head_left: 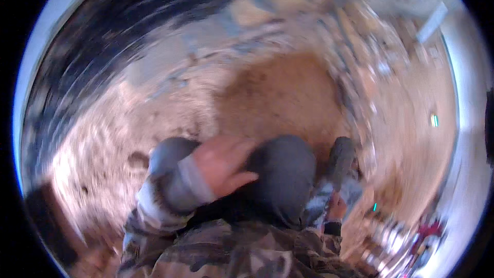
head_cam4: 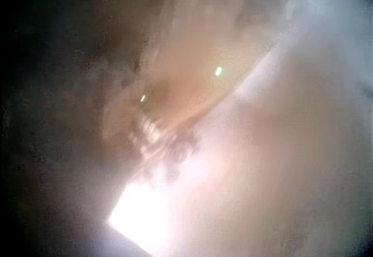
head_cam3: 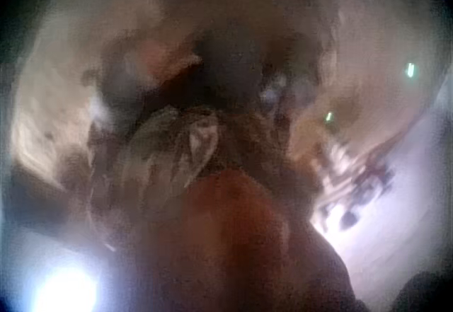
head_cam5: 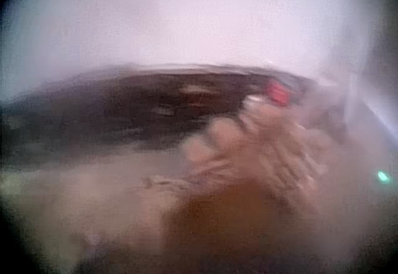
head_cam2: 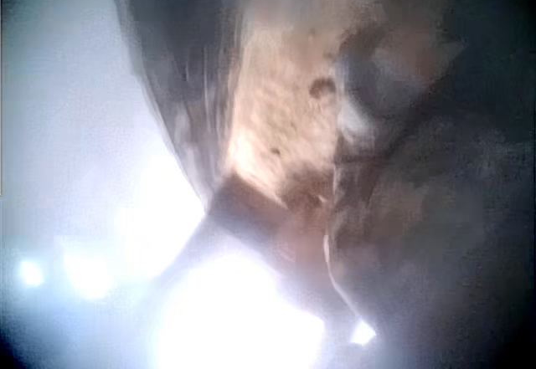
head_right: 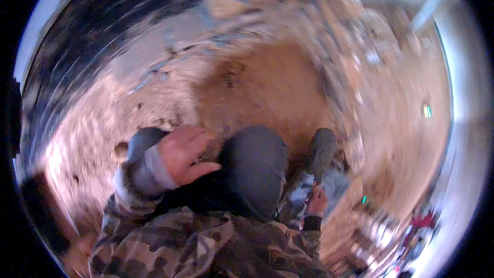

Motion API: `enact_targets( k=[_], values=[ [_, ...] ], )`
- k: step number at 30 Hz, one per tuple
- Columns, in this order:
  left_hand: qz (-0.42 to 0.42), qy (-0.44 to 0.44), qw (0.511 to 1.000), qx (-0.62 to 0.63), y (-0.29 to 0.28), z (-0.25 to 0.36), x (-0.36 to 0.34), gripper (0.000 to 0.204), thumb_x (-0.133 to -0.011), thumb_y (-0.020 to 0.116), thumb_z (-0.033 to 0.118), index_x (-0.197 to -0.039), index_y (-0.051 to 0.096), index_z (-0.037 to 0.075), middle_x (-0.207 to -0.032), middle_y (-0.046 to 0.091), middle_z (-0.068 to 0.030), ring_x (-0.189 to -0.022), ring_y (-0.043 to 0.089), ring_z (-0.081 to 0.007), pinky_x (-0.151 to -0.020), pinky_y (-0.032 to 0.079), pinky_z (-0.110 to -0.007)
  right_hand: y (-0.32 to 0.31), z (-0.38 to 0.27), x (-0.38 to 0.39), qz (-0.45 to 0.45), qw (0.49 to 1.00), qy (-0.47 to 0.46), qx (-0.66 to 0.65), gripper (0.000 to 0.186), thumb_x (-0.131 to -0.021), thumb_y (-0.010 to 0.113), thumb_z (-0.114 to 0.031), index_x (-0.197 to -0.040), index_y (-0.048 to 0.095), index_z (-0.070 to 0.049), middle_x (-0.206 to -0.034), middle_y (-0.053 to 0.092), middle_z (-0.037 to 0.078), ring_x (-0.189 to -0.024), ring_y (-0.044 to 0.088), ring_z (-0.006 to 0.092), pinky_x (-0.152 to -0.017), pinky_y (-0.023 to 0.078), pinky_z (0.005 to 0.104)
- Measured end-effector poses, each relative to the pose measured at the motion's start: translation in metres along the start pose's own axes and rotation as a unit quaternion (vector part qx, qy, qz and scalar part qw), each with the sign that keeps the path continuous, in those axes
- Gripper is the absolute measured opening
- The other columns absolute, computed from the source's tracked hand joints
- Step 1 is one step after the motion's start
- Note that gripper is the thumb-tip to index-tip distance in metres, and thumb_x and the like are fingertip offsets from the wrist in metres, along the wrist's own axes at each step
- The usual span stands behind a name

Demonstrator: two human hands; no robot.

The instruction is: The person is kneeling on the floor, using a trowel to scoop mortar from a container and spread it onto a circular brick wall. They then pick up a brick and place it onto the mortar, tapping it into place.

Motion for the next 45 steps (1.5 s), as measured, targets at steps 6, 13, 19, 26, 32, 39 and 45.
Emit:
enact_targets(
  k=[6,13,19,26,32,39,45],
  values=[
    [0.008,-0.035,0.999,0.018,0.013,-0.015,0.015,0.058,-0.080,0.074,0.038,-0.120,0.058,-0.001,-0.100,0.063,-0.0192,-0.094,0.062,-0.0383,-0.083,0.051,-0.046,0.123,-0.216,-0.069,-0.109,0.852,-0.449,0.248,0.052,-0.096,0.056,-0.049,-0.083,0.067,0.001,-0.065,0.063,0.008,-0.060,0.054,0.0171,-0.057,0.043,0.0382],
    [0.040,-0.056,0.996,0.058,0.000,-0.008,0.023,0.059,-0.079,0.074,0.038,-0.119,0.058,-0.002,-0.100,0.064,-0.0186,-0.091,0.064,-0.0371,-0.081,0.052,-0.045,0.290,-0.463,-0.036,-0.367,0.797,-0.401,0.262,0.032,-0.092,0.069,-0.036,-0.100,0.074,-0.005,-0.070,0.065,0.000,-0.059,0.055,0.0080,-0.053,0.045,0.0289],
    [0.086,-0.036,0.993,0.068,-0.019,-0.003,0.036,0.060,-0.082,0.073,0.039,-0.120,0.058,-0.004,-0.094,0.063,-0.0183,-0.086,0.064,-0.0366,-0.074,0.054,-0.044,0.351,-0.631,0.030,-0.220,0.578,-0.700,0.358,0.038,-0.086,0.072,-0.040,-0.104,0.071,-0.007,-0.086,0.071,0.015,-0.078,0.067,0.0250,-0.072,0.052,0.0392],
    [0.091,-0.035,0.992,0.082,-0.024,-0.010,0.046,0.060,-0.083,0.072,0.040,-0.120,0.057,-0.004,-0.094,0.063,-0.0192,-0.088,0.064,-0.0374,-0.077,0.053,-0.044,0.338,-0.619,0.082,-0.061,0.517,-0.798,0.303,0.034,-0.089,0.066,-0.039,-0.108,0.068,-0.010,-0.094,0.069,0.019,-0.084,0.066,0.0404,-0.071,0.053,0.0468],
    [0.047,-0.033,0.995,0.078,-0.010,-0.028,0.037,0.060,-0.084,0.070,0.043,-0.120,0.058,-0.003,-0.098,0.065,-0.0207,-0.091,0.064,-0.0389,-0.082,0.052,-0.046,0.304,-0.533,0.102,-0.277,0.682,-0.618,0.277,0.027,-0.097,0.058,-0.027,-0.115,0.067,-0.009,-0.087,0.068,0.013,-0.075,0.066,0.0306,-0.062,0.052,0.0396],
    [0.065,-0.001,0.994,0.088,-0.016,-0.024,0.037,0.059,-0.085,0.069,0.044,-0.121,0.059,-0.002,-0.101,0.065,-0.0200,-0.094,0.064,-0.0395,-0.081,0.053,-0.045,0.359,-0.474,0.135,-0.460,0.822,-0.314,0.114,0.028,-0.099,0.059,-0.032,-0.096,0.062,-0.004,-0.069,0.053,-0.002,-0.052,0.052,0.0107,-0.044,0.042,0.0296],
    [0.051,-0.006,0.994,0.097,-0.028,-0.024,0.049,0.059,-0.085,0.070,0.043,-0.121,0.059,-0.002,-0.104,0.065,-0.0209,-0.096,0.064,-0.0392,-0.084,0.053,-0.045,0.354,-0.456,0.085,-0.437,0.881,-0.176,-0.032,0.034,-0.096,0.062,-0.042,-0.083,0.057,-0.011,-0.065,0.050,-0.003,-0.051,0.050,0.0119,-0.045,0.042,0.0304]
  ],
)
Point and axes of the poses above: each hand's wrist, its own x-axis away from the middle knuckle, its own y-axis out of the palm, z = x × y, the point moved 8 cm from there along -x, towards the middle knuckle
